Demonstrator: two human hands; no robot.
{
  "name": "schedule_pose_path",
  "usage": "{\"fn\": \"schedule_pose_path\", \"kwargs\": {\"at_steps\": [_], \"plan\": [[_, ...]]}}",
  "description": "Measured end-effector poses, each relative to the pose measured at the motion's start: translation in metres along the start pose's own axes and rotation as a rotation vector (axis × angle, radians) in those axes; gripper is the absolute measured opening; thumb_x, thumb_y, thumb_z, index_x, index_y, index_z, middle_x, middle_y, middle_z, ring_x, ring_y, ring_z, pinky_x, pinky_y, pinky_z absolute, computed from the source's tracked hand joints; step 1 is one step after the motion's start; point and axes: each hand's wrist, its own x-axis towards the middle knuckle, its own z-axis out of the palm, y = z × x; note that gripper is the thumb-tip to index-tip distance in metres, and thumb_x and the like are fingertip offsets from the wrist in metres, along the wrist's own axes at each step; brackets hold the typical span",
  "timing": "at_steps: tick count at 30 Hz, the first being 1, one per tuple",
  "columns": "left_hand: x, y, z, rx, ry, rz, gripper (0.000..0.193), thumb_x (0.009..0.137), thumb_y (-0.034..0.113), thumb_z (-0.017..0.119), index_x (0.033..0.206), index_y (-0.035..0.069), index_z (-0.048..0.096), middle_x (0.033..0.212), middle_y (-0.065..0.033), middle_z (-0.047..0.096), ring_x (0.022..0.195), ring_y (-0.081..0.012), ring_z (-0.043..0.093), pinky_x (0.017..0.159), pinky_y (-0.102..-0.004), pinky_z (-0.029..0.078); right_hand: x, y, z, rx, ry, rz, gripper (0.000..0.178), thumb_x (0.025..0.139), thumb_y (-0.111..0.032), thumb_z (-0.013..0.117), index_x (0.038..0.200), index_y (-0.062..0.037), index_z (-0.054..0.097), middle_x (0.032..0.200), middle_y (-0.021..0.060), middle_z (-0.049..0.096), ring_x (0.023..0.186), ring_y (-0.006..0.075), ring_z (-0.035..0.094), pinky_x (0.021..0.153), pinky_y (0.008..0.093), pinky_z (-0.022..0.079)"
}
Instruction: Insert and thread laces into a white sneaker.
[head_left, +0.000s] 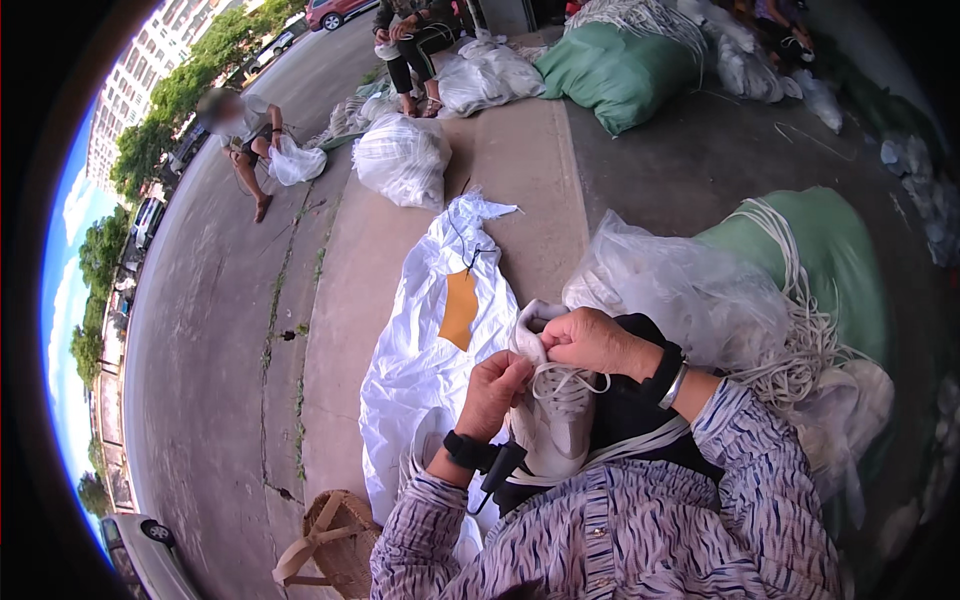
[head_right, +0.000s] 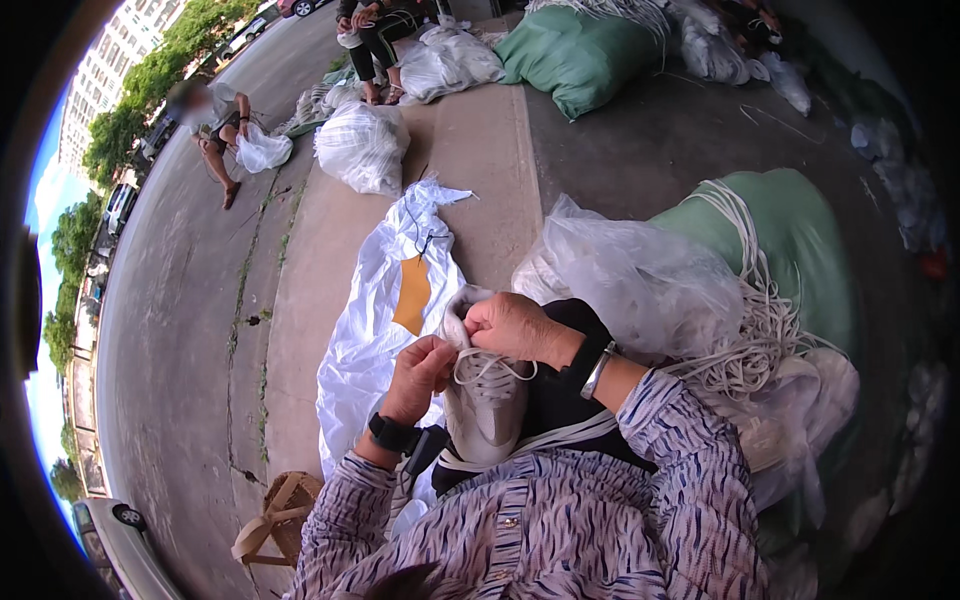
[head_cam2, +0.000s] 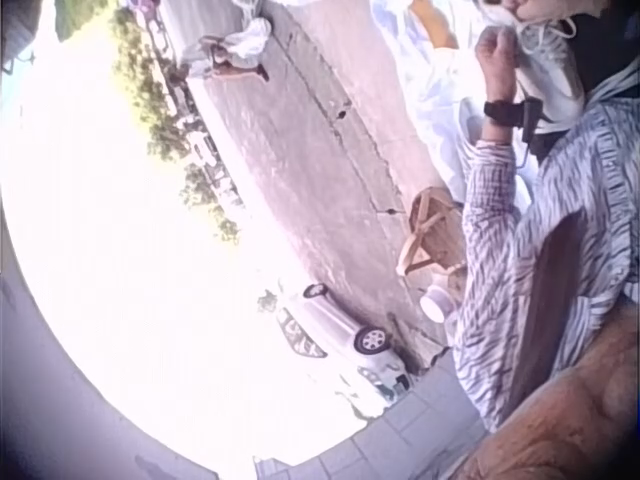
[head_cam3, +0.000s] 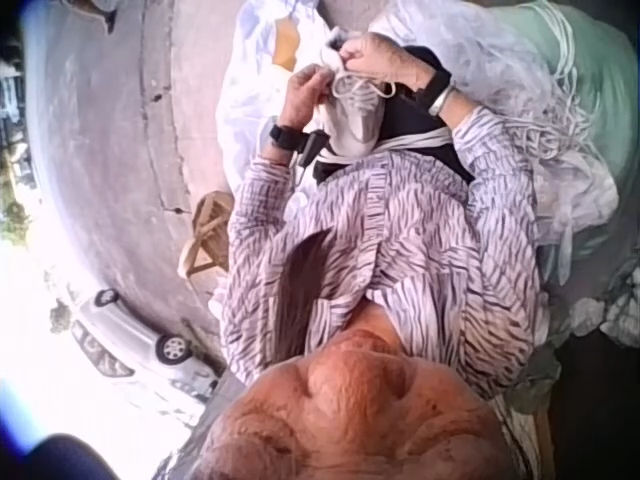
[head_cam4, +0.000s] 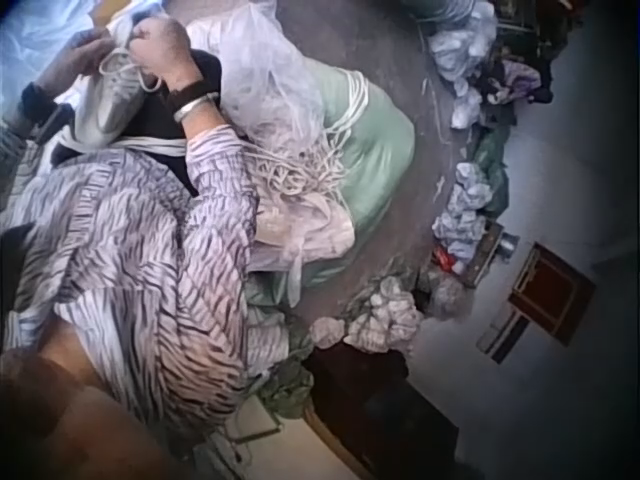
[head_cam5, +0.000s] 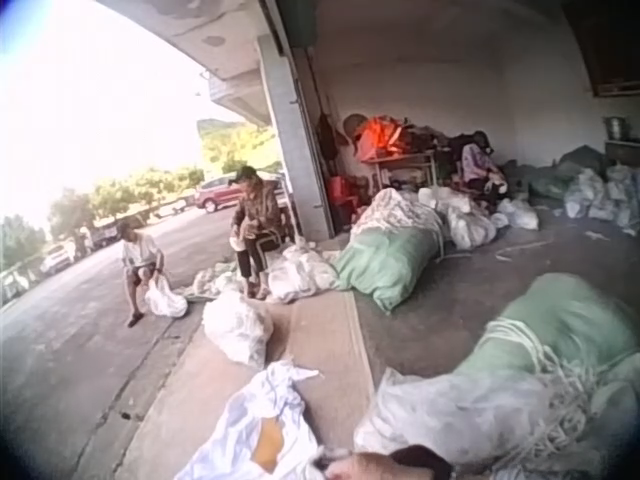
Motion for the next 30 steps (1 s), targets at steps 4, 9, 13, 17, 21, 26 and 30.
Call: {"fn": "schedule_pose_path", "kwargs": {"at_steps": [4,9,13,17,21,26,30], "plan": [[0.006,-0.009,-0.007,-0.105,-0.011,0.006,0.016,0.086,0.019,0.061,0.079,0.006,0.060,0.067,0.0027,0.055,0.056,-0.0041,0.045,0.051,-0.0185,0.036,-0.001,0.000,0.001,0.121,-0.034,0.018,0.017,0.070,-0.015,0.060,0.083,-0.0071,0.069,0.073,0.0114,0.066,0.067,0.0240,0.064,0.063,0.0326,0.048],[0.006,-0.005,-0.003,0.173,0.047,0.172,0.015,0.086,0.016,0.060,0.077,0.004,0.058,0.066,0.0018,0.056,0.058,-0.0029,0.046,0.053,-0.0186,0.038,-0.005,-0.002,0.005,0.053,0.017,0.009,0.018,0.071,-0.015,0.060,0.086,-0.0087,0.069,0.075,0.0098,0.067,0.068,0.0220,0.064,0.064,0.0315,0.048],[0.005,-0.002,-0.003,0.313,0.017,0.387,0.015,0.088,0.015,0.059,0.076,0.005,0.057,0.066,0.0029,0.054,0.057,-0.0047,0.048,0.052,-0.0199,0.039,-0.005,0.001,0.007,0.082,0.036,-0.016,0.018,0.072,-0.015,0.060,0.086,-0.0087,0.069,0.074,0.0098,0.067,0.069,0.0215,0.065,0.065,0.0309,0.048],[0.006,-0.007,-0.003,0.080,-0.060,0.167,0.016,0.087,0.015,0.060,0.076,0.004,0.057,0.067,0.0028,0.054,0.058,-0.0049,0.050,0.055,-0.0203,0.042,-0.007,-0.001,0.004,0.123,-0.005,-0.022,0.018,0.073,-0.016,0.061,0.087,-0.0098,0.070,0.075,0.0092,0.067,0.069,0.0220,0.065,0.065,0.0304,0.048],[0.007,-0.007,-0.001,0.285,0.013,0.269,0.018,0.087,0.018,0.062,0.076,0.004,0.057,0.065,-0.0002,0.055,0.058,-0.0083,0.052,0.053,-0.0244,0.044,-0.008,-0.004,0.004,0.084,0.013,-0.059,0.017,0.074,-0.016,0.061,0.088,-0.0102,0.070,0.075,0.0090,0.067,0.069,0.0221,0.065,0.065,0.0311,0.048],[0.003,0.028,0.011,1.199,0.138,0.773,0.013,0.082,0.015,0.066,0.080,0.005,0.057,0.070,-0.0073,0.057,0.059,-0.0134,0.054,0.053,-0.0303,0.045,-0.010,-0.001,0.009,0.069,0.081,-0.053,0.015,0.074,-0.016,0.061,0.086,-0.0088,0.068,0.073,0.0094,0.066,0.070,0.0232,0.065,0.066,0.0326,0.048],[0.029,0.006,-0.017,0.277,-0.188,0.256,0.021,0.084,0.022,0.067,0.076,0.004,0.060,0.068,0.0039,0.053,0.064,-0.0061,0.047,0.059,-0.0213,0.038,-0.007,-0.002,0.010,0.005,0.093,0.044,0.014,0.073,-0.017,0.062,0.082,-0.0080,0.067,0.073,0.0089,0.066,0.070,0.0236,0.065,0.065,0.0331,0.049]]}}
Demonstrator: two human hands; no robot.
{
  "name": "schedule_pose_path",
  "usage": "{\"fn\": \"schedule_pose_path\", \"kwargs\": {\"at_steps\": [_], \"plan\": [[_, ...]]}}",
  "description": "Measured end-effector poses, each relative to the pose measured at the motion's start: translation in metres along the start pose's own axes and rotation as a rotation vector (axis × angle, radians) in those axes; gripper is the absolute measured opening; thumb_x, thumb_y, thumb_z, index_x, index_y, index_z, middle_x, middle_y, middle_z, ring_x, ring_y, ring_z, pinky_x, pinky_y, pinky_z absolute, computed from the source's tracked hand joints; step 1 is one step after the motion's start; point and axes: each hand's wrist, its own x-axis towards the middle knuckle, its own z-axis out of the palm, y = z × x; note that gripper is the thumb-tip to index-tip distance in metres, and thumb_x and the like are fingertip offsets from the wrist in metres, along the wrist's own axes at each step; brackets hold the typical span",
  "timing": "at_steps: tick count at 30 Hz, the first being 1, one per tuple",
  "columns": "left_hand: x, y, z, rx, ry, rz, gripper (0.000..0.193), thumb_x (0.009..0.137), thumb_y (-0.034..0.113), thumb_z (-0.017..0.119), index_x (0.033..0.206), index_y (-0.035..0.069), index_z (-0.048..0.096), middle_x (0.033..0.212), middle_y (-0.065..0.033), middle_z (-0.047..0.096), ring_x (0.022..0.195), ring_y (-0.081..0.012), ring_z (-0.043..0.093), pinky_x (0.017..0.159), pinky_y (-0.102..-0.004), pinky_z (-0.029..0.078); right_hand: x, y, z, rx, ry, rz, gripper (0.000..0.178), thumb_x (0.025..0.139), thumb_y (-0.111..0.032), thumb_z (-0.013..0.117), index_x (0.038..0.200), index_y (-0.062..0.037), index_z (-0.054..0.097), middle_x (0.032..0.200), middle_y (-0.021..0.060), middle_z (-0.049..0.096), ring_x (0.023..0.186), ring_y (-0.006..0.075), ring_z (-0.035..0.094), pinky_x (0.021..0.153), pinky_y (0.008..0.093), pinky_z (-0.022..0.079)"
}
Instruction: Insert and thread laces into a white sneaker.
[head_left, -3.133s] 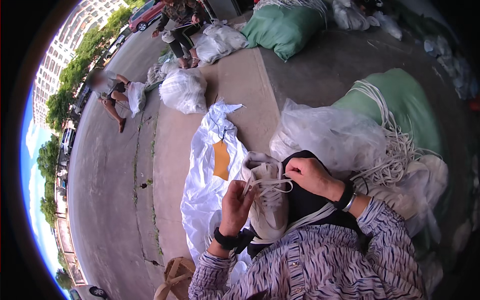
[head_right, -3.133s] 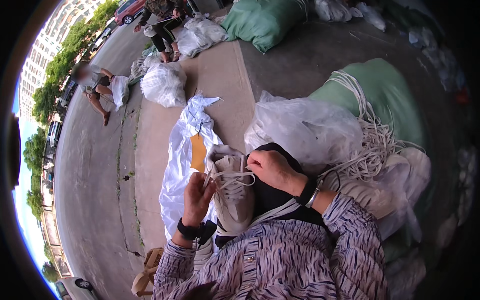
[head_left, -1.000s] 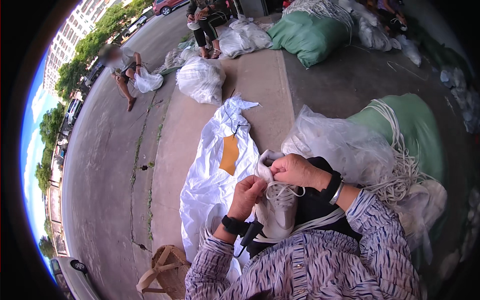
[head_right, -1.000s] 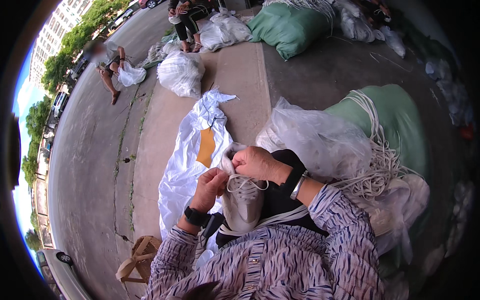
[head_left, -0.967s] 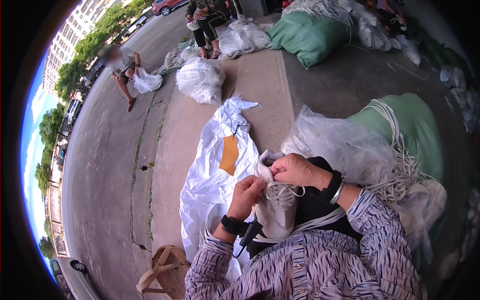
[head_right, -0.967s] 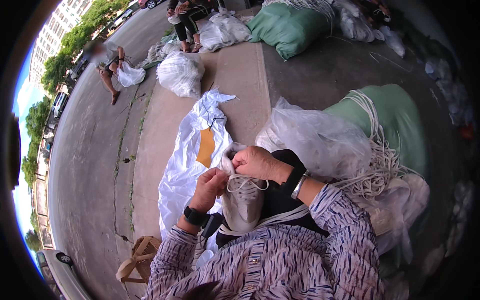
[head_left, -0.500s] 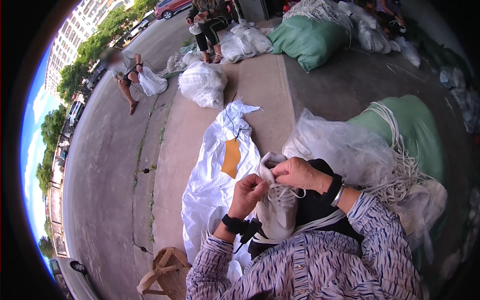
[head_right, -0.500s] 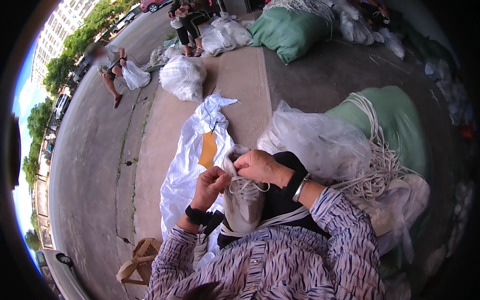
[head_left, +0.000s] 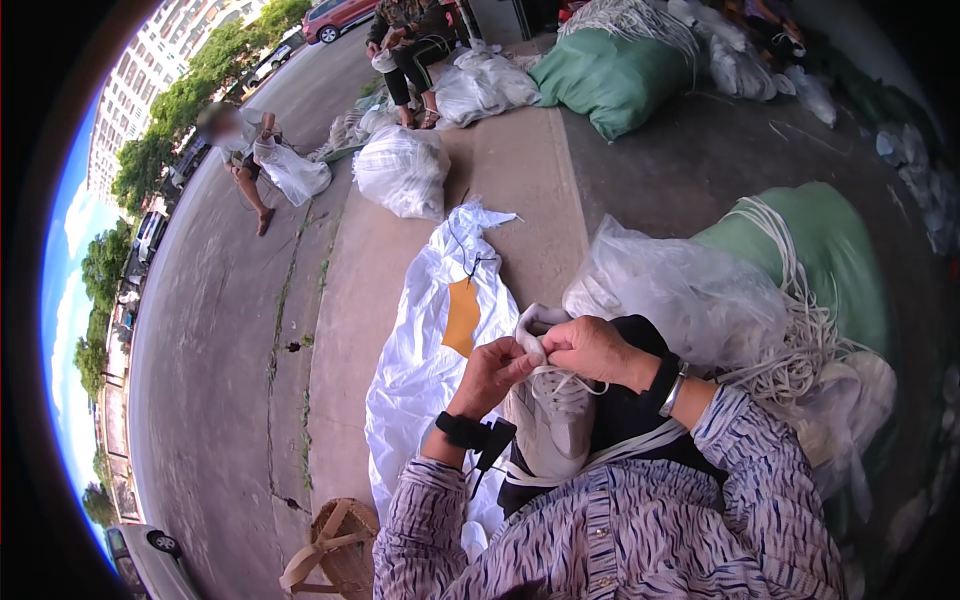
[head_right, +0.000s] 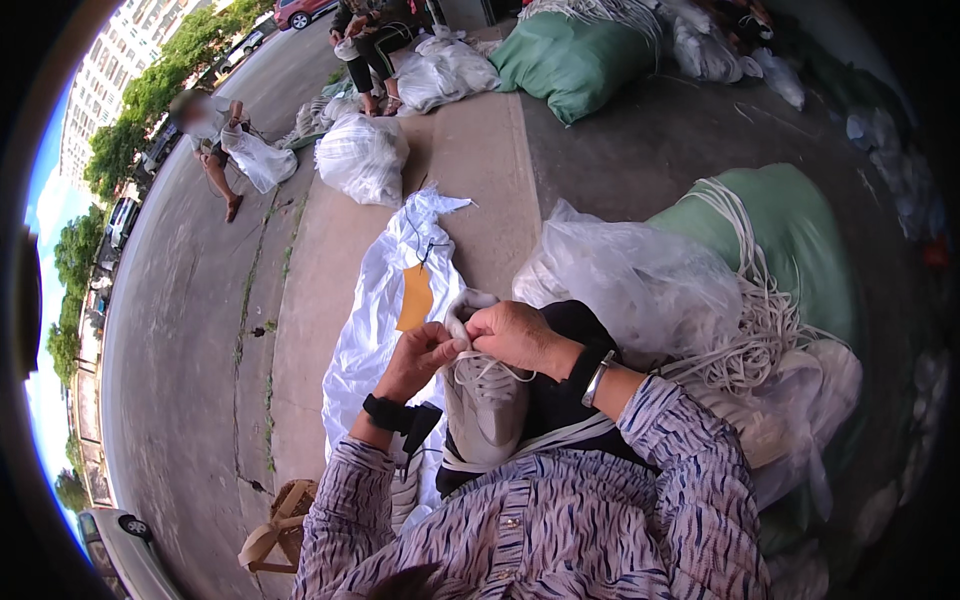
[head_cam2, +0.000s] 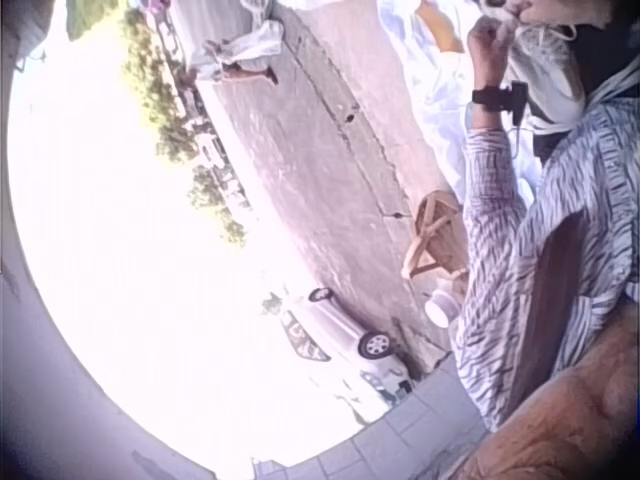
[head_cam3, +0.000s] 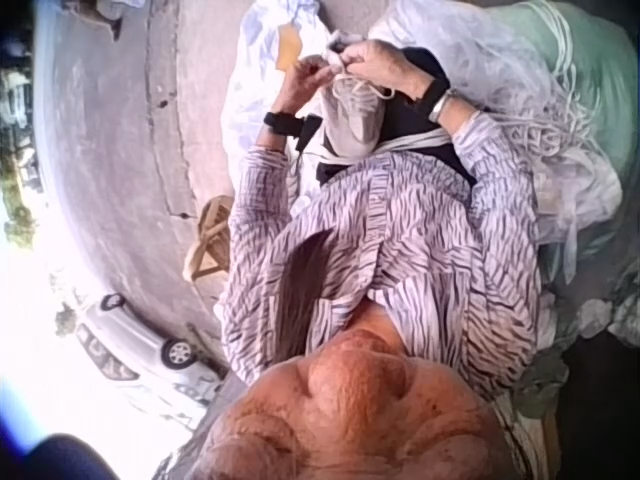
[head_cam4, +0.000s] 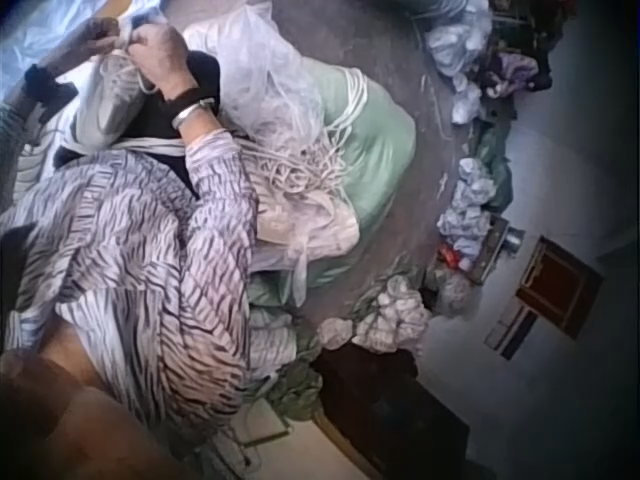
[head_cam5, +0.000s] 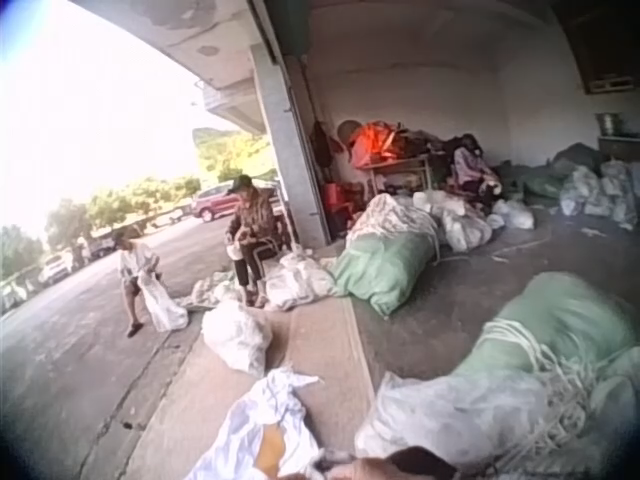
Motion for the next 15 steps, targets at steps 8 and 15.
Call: {"fn": "schedule_pose_path", "kwargs": {"at_steps": [8,15], "plan": [[-0.008,-0.001,-0.005,-0.057,-0.018,-0.182,0.032,0.088,0.031,0.062,0.077,0.002,0.062,0.070,0.0030,0.055,0.066,-0.0045,0.047,0.061,-0.0198,0.038,0.002,0.018,-0.026,-0.076,0.169,-0.028,0.012,0.071,-0.017,0.063,0.074,-0.0052,0.066,0.071,0.0112,0.065,0.068,0.0265,0.063,0.063,0.0355,0.049],[-0.009,0.010,0.008,0.049,-0.025,-0.155,0.032,0.091,0.032,0.057,0.088,0.001,0.064,0.077,0.0023,0.058,0.074,-0.0071,0.051,0.072,-0.0231,0.040,-0.034,0.092,-0.075,-0.494,0.467,0.305,0.011,0.075,-0.016,0.059,0.075,-0.0050,0.063,0.080,0.0137,0.064,0.075,0.0335,0.061,0.069,0.0417,0.048]]}}
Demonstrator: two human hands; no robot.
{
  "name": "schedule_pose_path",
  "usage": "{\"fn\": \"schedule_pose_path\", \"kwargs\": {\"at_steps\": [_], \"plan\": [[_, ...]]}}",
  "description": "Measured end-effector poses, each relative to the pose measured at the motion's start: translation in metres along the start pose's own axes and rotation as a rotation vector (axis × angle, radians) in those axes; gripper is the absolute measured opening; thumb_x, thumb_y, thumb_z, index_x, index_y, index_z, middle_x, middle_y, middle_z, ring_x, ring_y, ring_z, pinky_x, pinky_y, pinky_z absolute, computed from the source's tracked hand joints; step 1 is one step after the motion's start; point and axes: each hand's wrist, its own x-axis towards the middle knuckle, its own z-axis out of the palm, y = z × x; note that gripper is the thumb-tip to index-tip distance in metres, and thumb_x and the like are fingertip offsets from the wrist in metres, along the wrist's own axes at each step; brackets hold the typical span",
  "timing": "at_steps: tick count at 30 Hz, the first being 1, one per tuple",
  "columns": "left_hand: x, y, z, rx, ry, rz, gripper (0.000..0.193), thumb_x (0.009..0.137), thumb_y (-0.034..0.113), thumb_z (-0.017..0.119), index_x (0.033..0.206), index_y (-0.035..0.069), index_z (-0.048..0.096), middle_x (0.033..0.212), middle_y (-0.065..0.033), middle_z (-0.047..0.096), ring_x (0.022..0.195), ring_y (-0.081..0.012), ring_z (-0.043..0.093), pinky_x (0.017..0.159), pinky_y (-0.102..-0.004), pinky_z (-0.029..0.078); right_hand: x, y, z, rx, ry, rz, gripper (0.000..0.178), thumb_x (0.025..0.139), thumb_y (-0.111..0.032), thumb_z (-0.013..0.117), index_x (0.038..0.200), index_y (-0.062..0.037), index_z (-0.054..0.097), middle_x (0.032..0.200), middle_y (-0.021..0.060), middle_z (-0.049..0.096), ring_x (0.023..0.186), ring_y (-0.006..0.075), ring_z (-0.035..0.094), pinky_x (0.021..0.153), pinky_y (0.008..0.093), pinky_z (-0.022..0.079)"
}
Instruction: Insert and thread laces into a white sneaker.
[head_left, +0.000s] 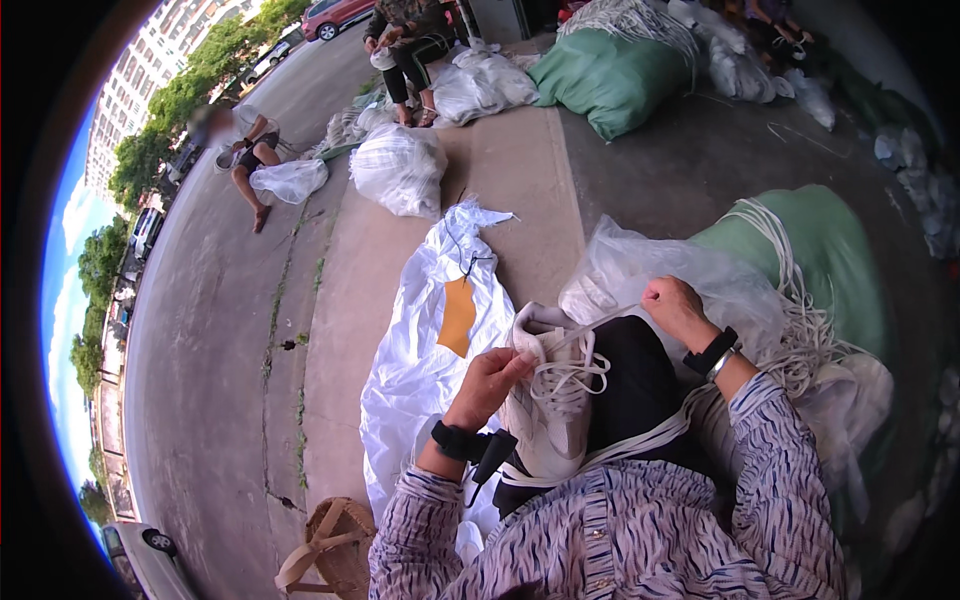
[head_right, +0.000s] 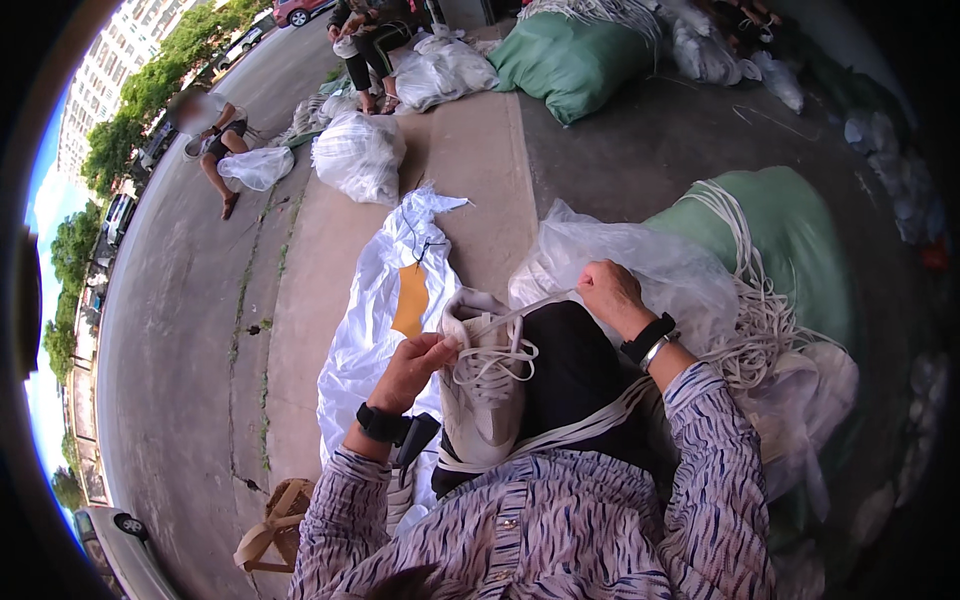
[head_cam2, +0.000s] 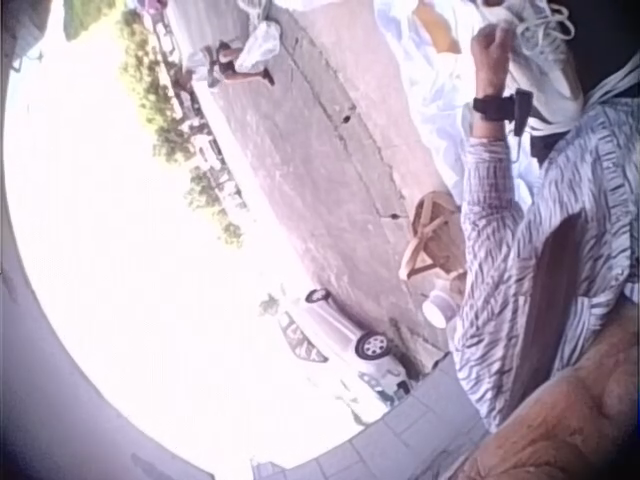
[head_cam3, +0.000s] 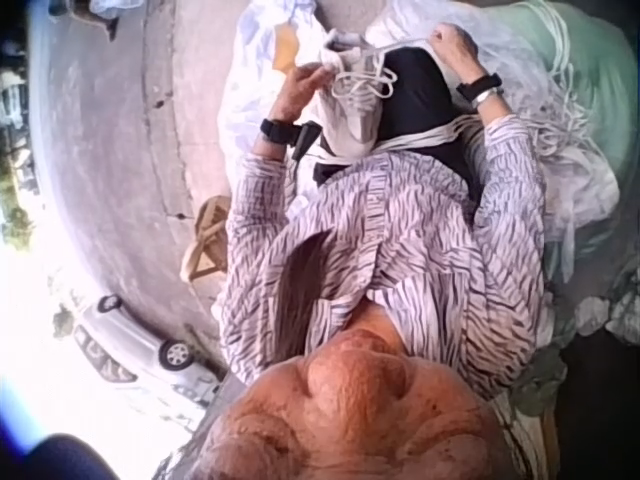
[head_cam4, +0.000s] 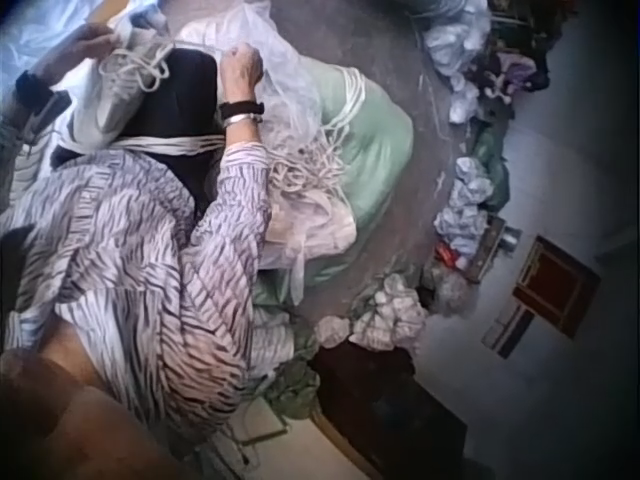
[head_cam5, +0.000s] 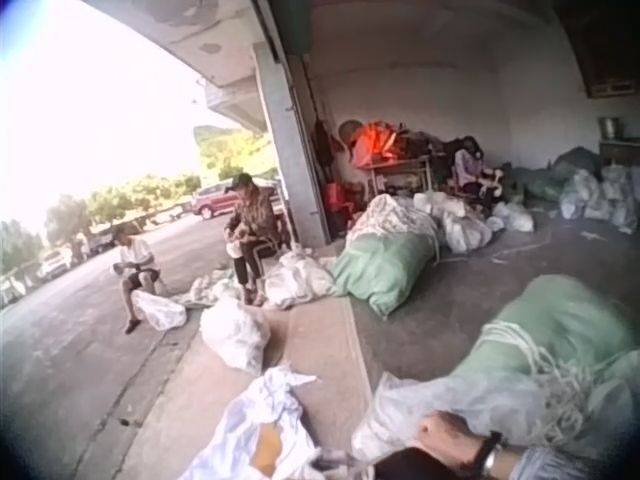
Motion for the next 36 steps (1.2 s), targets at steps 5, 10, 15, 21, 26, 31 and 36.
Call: {"fn": "schedule_pose_path", "kwargs": {"at_steps": [5,10,15,21,26,31,36], "plan": [[-0.013,-0.004,-0.006,-0.157,0.036,-0.068,0.024,0.090,0.025,0.056,0.083,0.003,0.064,0.076,0.0008,0.059,0.074,-0.0085,0.052,0.074,-0.0236,0.040,-0.051,-0.102,-0.078,0.695,-0.637,-0.252,0.020,0.079,-0.004,0.060,0.099,-0.0020,0.061,0.084,0.0050,0.061,0.078,0.0123,0.058,0.068,0.0260,0.046],[0.000,-0.004,-0.011,-0.023,-0.106,0.039,0.023,0.091,0.023,0.053,0.082,0.004,0.064,0.074,0.0001,0.058,0.072,-0.0101,0.052,0.073,-0.0256,0.041,-0.113,-0.173,-0.128,1.369,-1.411,-1.134,0.060,0.090,-0.028,0.055,0.142,-0.0089,0.030,0.108,0.0194,0.062,0.085,0.0278,0.064,0.073,0.0336,0.051],[0.004,0.000,-0.023,-0.172,0.100,-0.055,0.029,0.092,0.029,0.051,0.097,0.004,0.065,0.080,-0.0001,0.058,0.073,-0.0102,0.051,0.074,-0.0271,0.043,-0.133,-0.199,-0.150,1.748,-1.368,-1.073,0.056,0.093,-0.026,0.050,0.139,0.0000,0.031,0.100,0.0194,0.063,0.076,0.0307,0.062,0.069,0.0325,0.050],[0.051,-0.004,-0.019,0.089,0.120,-0.069,0.038,0.082,0.028,0.061,0.104,-0.003,0.061,0.093,-0.0064,0.063,0.084,-0.0149,0.056,0.075,-0.0276,0.045,-0.137,-0.205,-0.144,1.657,-1.595,-1.096,0.056,0.093,-0.027,0.049,0.139,0.0015,0.032,0.101,0.0208,0.062,0.079,0.0328,0.062,0.069,0.0342,0.050],[0.054,-0.007,-0.036,0.146,0.040,-0.196,0.025,0.083,0.020,0.057,0.098,0.000,0.064,0.084,-0.0032,0.063,0.079,-0.0112,0.057,0.071,-0.0237,0.044,-0.134,-0.187,-0.151,1.555,-1.416,-1.221,0.056,0.093,-0.025,0.048,0.136,0.0068,0.032,0.093,0.0195,0.062,0.074,0.0316,0.061,0.065,0.0347,0.049],[0.021,-0.033,-0.074,-0.489,-0.009,-0.194,0.031,0.092,0.020,0.048,0.114,-0.001,0.056,0.102,-0.0064,0.063,0.089,-0.0150,0.060,0.082,-0.0290,0.049,-0.123,-0.168,-0.156,1.422,-1.407,-1.316,0.056,0.094,-0.026,0.046,0.135,0.0088,0.033,0.091,0.0186,0.060,0.072,0.0303,0.059,0.063,0.0344,0.048],[0.008,-0.069,-0.088,-0.771,0.076,-0.202,0.032,0.093,0.018,0.048,0.118,0.001,0.054,0.107,-0.0090,0.062,0.088,-0.0178,0.062,0.076,-0.0295,0.051,-0.120,-0.163,-0.169,1.389,-1.355,-1.347,0.051,0.094,-0.030,0.046,0.129,0.0075,0.043,0.097,0.0178,0.057,0.072,0.0299,0.059,0.061,0.0334,0.048]]}}
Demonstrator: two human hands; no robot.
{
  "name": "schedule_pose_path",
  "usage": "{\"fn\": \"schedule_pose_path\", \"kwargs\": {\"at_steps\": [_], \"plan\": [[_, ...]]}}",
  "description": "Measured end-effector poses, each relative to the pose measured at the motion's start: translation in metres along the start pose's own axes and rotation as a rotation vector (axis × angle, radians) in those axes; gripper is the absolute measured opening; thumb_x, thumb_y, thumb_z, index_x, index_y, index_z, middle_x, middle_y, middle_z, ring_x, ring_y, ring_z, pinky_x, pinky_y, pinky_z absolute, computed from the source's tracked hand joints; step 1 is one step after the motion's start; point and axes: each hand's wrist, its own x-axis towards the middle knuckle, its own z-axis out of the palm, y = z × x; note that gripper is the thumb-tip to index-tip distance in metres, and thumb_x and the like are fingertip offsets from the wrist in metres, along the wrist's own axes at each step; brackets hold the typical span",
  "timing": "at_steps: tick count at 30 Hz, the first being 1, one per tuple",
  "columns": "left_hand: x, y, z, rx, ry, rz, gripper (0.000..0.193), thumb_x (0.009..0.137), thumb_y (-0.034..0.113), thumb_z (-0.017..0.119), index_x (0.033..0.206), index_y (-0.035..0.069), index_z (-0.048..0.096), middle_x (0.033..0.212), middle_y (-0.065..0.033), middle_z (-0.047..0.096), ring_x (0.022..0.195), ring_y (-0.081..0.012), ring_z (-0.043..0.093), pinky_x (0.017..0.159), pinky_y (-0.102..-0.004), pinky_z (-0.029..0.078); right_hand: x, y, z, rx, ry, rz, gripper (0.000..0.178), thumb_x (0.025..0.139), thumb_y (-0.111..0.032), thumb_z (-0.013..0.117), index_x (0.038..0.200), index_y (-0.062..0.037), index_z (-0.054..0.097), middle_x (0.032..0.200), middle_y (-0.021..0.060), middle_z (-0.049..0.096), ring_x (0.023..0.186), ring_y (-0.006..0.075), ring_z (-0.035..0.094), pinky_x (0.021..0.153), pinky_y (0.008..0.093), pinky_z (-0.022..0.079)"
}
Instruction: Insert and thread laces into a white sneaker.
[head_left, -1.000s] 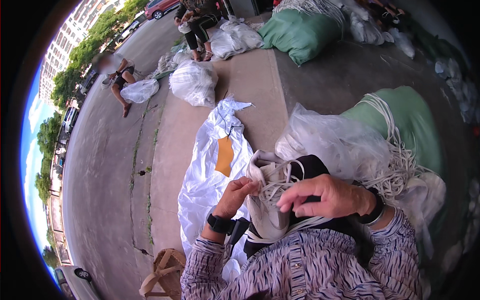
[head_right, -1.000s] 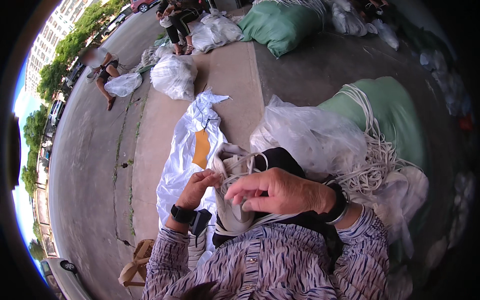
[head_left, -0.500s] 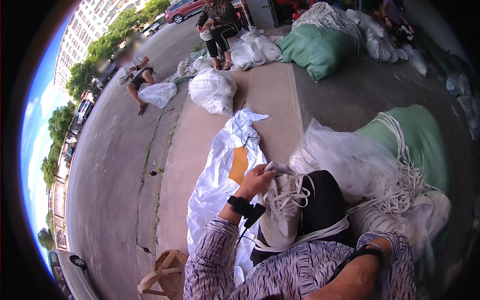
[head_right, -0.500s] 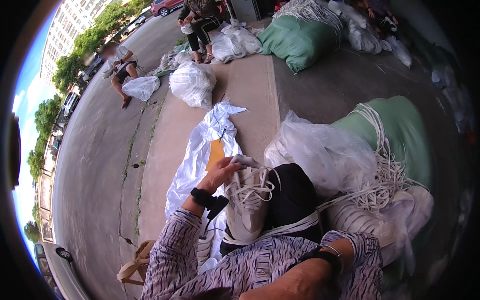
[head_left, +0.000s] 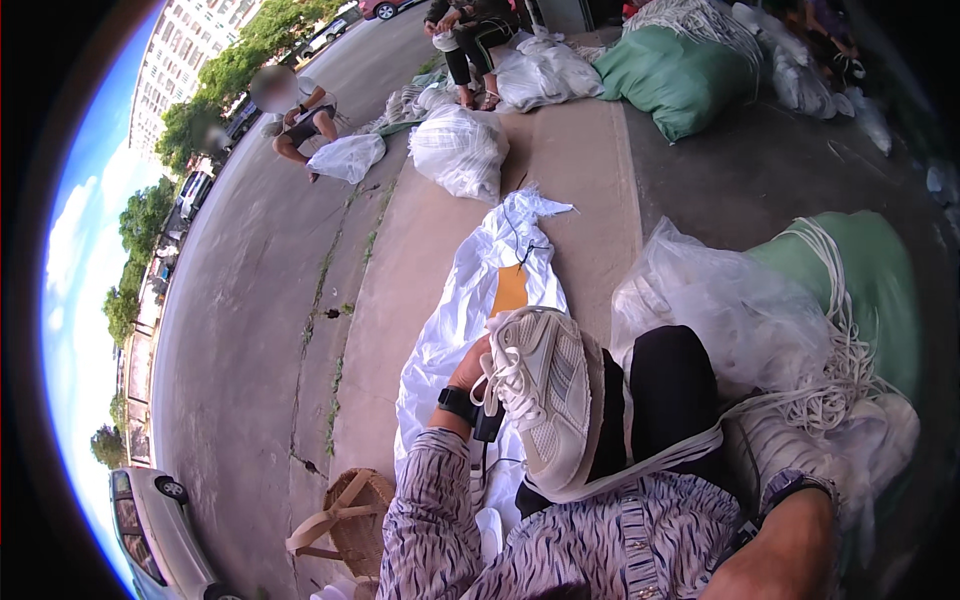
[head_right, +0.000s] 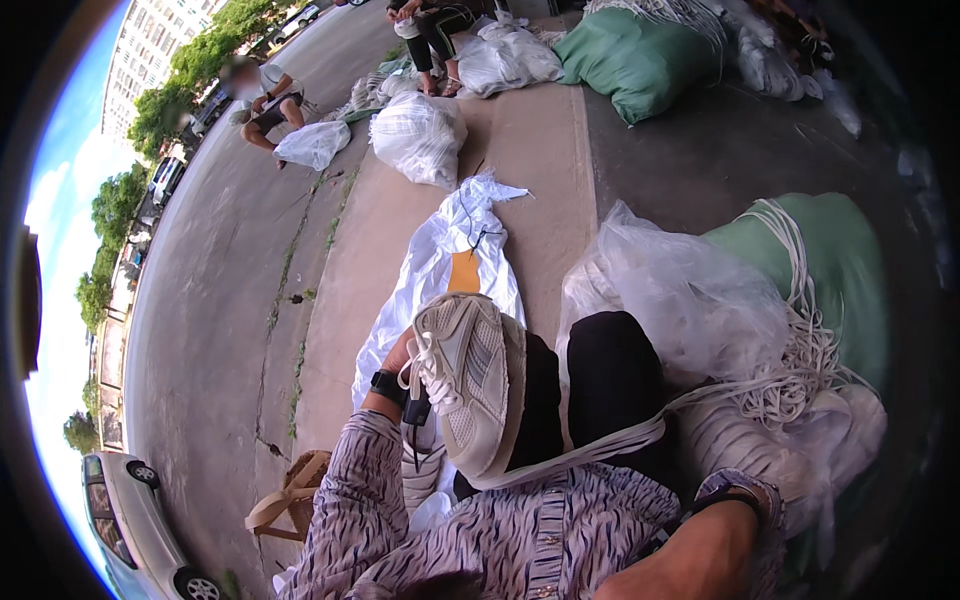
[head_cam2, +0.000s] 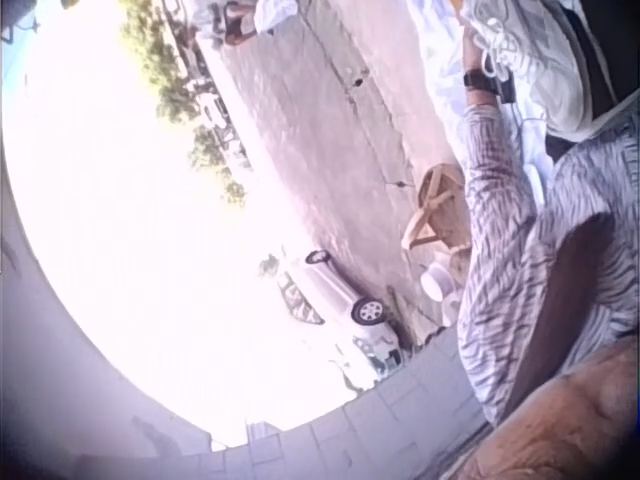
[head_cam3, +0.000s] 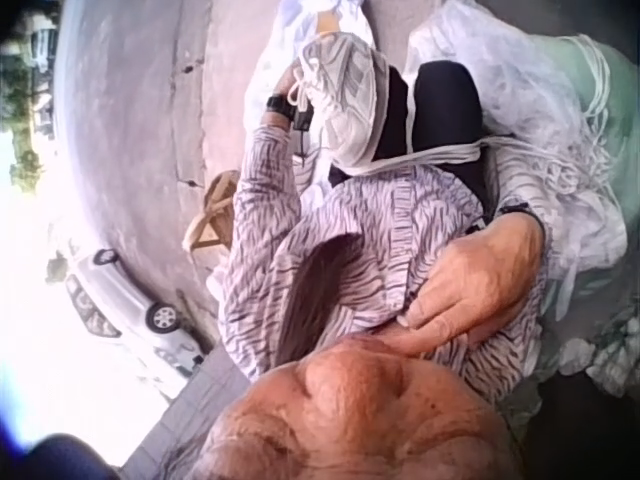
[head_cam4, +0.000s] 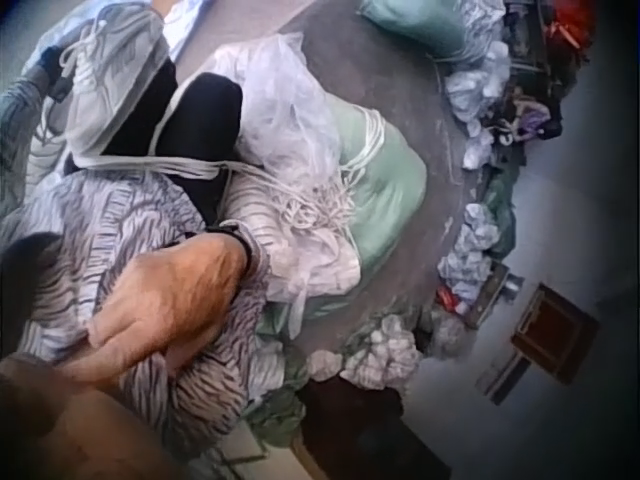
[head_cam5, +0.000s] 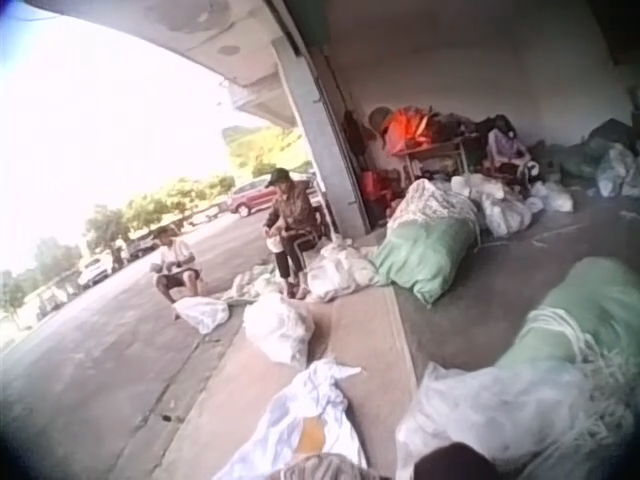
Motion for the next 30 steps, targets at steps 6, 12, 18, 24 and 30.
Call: {"fn": "schedule_pose_path", "kwargs": {"at_steps": [6,12,18,24,30], "plan": [[-0.016,-0.026,-0.001,0.294,0.099,0.340,0.034,0.094,0.020,0.047,0.121,0.001,0.052,0.107,-0.0098,0.062,0.091,-0.0192,0.062,0.078,-0.0322,0.053,-0.033,0.040,-0.047,0.115,0.266,0.371,0.033,0.087,-0.011,0.059,0.117,0.0017,0.056,0.100,0.0079,0.061,0.086,0.0134,0.057,0.076,0.0253,0.046],[-0.008,-0.044,0.002,0.344,0.072,0.467,0.034,0.094,0.020,0.046,0.121,0.000,0.051,0.107,-0.0102,0.062,0.092,-0.0195,0.062,0.080,-0.0329,0.053,-0.080,0.122,-0.113,-0.809,1.172,0.786,0.030,0.088,-0.017,0.053,0.111,0.0017,0.057,0.100,0.0117,0.062,0.090,0.0182,0.060,0.080,0.0287,0.047],[-0.016,-0.027,-0.024,-0.192,-0.259,0.186,0.039,0.093,0.027,0.046,0.122,0.000,0.050,0.114,-0.0151,0.059,0.098,-0.0231,0.061,0.087,-0.0347,0.052,-0.079,0.145,-0.153,-0.304,0.766,1.370,0.038,0.090,-0.034,0.049,0.112,-0.0038,0.059,0.091,0.0056,0.060,0.079,0.0145,0.056,0.070,0.0261,0.048],[-0.007,-0.042,-0.051,0.032,0.001,0.352,0.037,0.091,0.024,0.050,0.121,0.002,0.051,0.115,-0.0146,0.059,0.100,-0.0232,0.061,0.088,-0.0349,0.050,-0.092,0.147,-0.142,-0.436,0.893,1.140,0.034,0.077,-0.023,0.064,0.103,-0.0024,0.062,0.082,0.0032,0.062,0.075,0.0160,0.060,0.059,0.0280,0.049],[-0.009,-0.065,-0.110,0.715,0.334,0.903,0.034,0.090,0.019,0.051,0.120,0.003,0.052,0.113,-0.0133,0.060,0.099,-0.0221,0.060,0.088,-0.0344,0.049,-0.145,0.079,-0.153,-0.039,1.190,0.604,0.025,0.082,-0.002,0.060,0.107,-0.0029,0.063,0.097,0.0039,0.066,0.086,0.0110,0.062,0.080,0.0241,0.049]]}}
